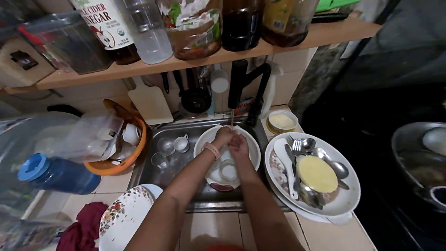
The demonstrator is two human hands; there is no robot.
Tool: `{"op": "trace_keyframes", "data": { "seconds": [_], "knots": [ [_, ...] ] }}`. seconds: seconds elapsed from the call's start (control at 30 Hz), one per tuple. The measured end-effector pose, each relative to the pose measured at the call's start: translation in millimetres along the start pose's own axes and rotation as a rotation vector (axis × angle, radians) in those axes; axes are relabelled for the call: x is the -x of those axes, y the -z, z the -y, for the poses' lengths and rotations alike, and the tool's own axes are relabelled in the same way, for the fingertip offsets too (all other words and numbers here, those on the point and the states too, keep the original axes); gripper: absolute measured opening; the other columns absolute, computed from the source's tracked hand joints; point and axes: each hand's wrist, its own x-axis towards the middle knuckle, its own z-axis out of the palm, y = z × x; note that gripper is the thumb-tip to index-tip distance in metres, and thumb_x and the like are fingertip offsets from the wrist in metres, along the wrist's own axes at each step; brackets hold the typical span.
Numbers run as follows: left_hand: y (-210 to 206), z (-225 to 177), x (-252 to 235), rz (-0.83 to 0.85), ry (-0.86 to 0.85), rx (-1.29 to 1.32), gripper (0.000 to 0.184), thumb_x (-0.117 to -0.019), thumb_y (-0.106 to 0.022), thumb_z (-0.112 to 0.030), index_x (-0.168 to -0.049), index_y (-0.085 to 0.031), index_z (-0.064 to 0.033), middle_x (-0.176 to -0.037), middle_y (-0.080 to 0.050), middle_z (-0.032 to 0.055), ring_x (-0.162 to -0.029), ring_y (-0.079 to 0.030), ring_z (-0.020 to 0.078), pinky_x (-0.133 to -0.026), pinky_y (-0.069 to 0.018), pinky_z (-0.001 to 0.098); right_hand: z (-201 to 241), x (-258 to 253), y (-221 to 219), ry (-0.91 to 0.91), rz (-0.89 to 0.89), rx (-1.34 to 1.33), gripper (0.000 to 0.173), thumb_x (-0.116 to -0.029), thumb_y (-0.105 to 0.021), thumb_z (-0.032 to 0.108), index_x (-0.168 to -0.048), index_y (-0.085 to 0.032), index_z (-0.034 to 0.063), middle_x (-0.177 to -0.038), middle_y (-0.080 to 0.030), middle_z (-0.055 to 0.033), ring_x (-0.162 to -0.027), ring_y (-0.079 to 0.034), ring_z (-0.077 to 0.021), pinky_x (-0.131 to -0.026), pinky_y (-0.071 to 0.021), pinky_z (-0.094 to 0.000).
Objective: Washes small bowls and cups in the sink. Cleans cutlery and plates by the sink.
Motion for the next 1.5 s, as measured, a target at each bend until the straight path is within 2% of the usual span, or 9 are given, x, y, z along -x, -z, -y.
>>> {"op": "trace_keyframes", "data": {
  "seconds": [0.1, 0.3, 0.47, 0.77, 0.87, 0.97, 1.07, 1.23, 1.5],
  "knots": [
    [14.0, -2.1, 9.4, -0.083, -0.060, -0.093, 0.054, -0.1049, -0.056, -0.044, -0.118, -0.065, 0.0069, -0.114, -0.065, 0.0313, -0.106, -0.063, 0.0457, -0.093, -0.0491, 0.0612, 12.8, 11.6, 7.3, -0.110, 0.111, 0.136, 0.036, -0.1092, -0.037, 0.026, -0.134, -0.048, 0.0024, -0.115, -0.061, -0.0186, -0.096, -0.065, -0.0266, -0.082, -0.0569, -0.0382],
    [24.9, 27.2, -4.5, 0.055, -0.099, 0.087, 0.061, -0.1080, -0.036, -0.057, -0.110, -0.063, -0.0019, -0.087, -0.053, 0.0096, -0.074, -0.049, 0.0177, -0.069, -0.0457, 0.0369, 24.2, 31.4, 21.8, -0.289, 0.526, 0.419, 0.045, -0.1108, -0.023, 0.034, -0.136, -0.049, 0.0068, -0.102, -0.072, -0.0133, -0.080, -0.071, -0.0216, -0.068, -0.0592, -0.0315],
    [9.2, 28.8, -10.1, -0.056, -0.208, 0.020, 0.033, -0.1077, -0.054, -0.024, -0.125, -0.062, 0.0033, -0.124, -0.063, 0.0258, -0.108, -0.063, 0.0372, -0.094, -0.0514, 0.0528, 13.1, 36.1, 7.3, -0.283, 0.218, 0.229, 0.036, -0.1102, -0.035, 0.035, -0.131, -0.048, 0.0085, -0.102, -0.062, -0.0112, -0.083, -0.065, -0.0194, -0.071, -0.0577, -0.0321],
    [1.1, 1.7, -13.3, 0.187, 0.108, 0.593, 0.048, -0.1134, -0.033, -0.037, -0.118, -0.059, 0.0032, -0.093, -0.063, 0.0068, -0.076, -0.064, 0.0123, -0.075, -0.0564, 0.0288, -3.0, 7.4, -1.8, -0.188, 0.100, 0.200, 0.045, -0.1113, -0.026, 0.043, -0.099, -0.054, 0.0093, -0.070, -0.058, -0.0048, -0.055, -0.057, -0.0139, -0.047, -0.0494, -0.0295],
    [0.3, -4.4, -11.1, 0.151, 0.078, 0.568, 0.040, -0.1132, -0.037, -0.029, -0.120, -0.058, 0.0043, -0.093, -0.063, 0.0079, -0.074, -0.062, 0.0110, -0.072, -0.0548, 0.0263, -6.8, -3.6, -0.2, -0.019, 0.050, 0.485, 0.031, -0.1105, -0.041, 0.018, -0.132, -0.048, -0.0024, -0.099, -0.060, -0.0144, -0.081, -0.060, -0.0200, -0.072, -0.0543, -0.0375],
    [8.5, -17.5, 4.1, 0.154, 0.022, 0.464, 0.033, -0.1120, -0.042, -0.019, -0.127, -0.057, 0.0060, -0.105, -0.064, 0.0114, -0.082, -0.061, 0.0098, -0.078, -0.0530, 0.0251, -7.2, 1.3, -0.7, 0.196, 0.151, 0.747, 0.031, -0.1016, -0.055, 0.001, -0.129, -0.052, -0.0111, -0.110, -0.063, -0.0189, -0.093, -0.062, -0.0187, -0.084, -0.0545, -0.0349],
    [20.3, -16.5, 20.4, 0.088, -0.083, 0.514, 0.033, -0.1119, -0.041, -0.016, -0.127, -0.058, 0.0072, -0.115, -0.065, 0.0146, -0.093, -0.065, 0.0116, -0.086, -0.0540, 0.0264, 0.0, 13.7, -2.0, 0.296, 0.216, 0.908, 0.076, -0.0820, -0.071, -0.010, -0.148, -0.034, -0.0102, -0.138, -0.053, -0.0290, -0.121, -0.058, -0.0300, -0.102, -0.0513, -0.0409],
    [20.6, 32.9, 15.4, -0.274, 0.055, 0.678, 0.036, -0.1100, -0.047, -0.016, -0.138, -0.053, 0.0058, -0.137, -0.056, 0.0247, -0.119, -0.057, 0.0286, -0.099, -0.0469, 0.0401, 14.8, 28.7, -6.1, 0.436, 0.271, 0.927, 0.083, -0.0811, -0.072, -0.011, -0.151, -0.027, -0.0096, -0.142, -0.047, -0.0318, -0.125, -0.055, -0.0323, -0.101, -0.0505, -0.0401],
    [-8.1, 54.5, 29.1, 0.102, 0.279, 1.095, 0.076, -0.1066, -0.020, -0.063, -0.150, -0.038, -0.0027, -0.128, -0.061, 0.0218, -0.104, -0.066, 0.0273, -0.089, -0.0555, 0.0383, 6.1, 34.2, -5.6, 0.339, 0.353, 0.430, 0.065, -0.0926, -0.057, -0.012, -0.148, -0.027, 0.0029, -0.122, -0.057, -0.0156, -0.093, -0.063, -0.0175, -0.078, -0.0562, -0.0364]
  ]
}}
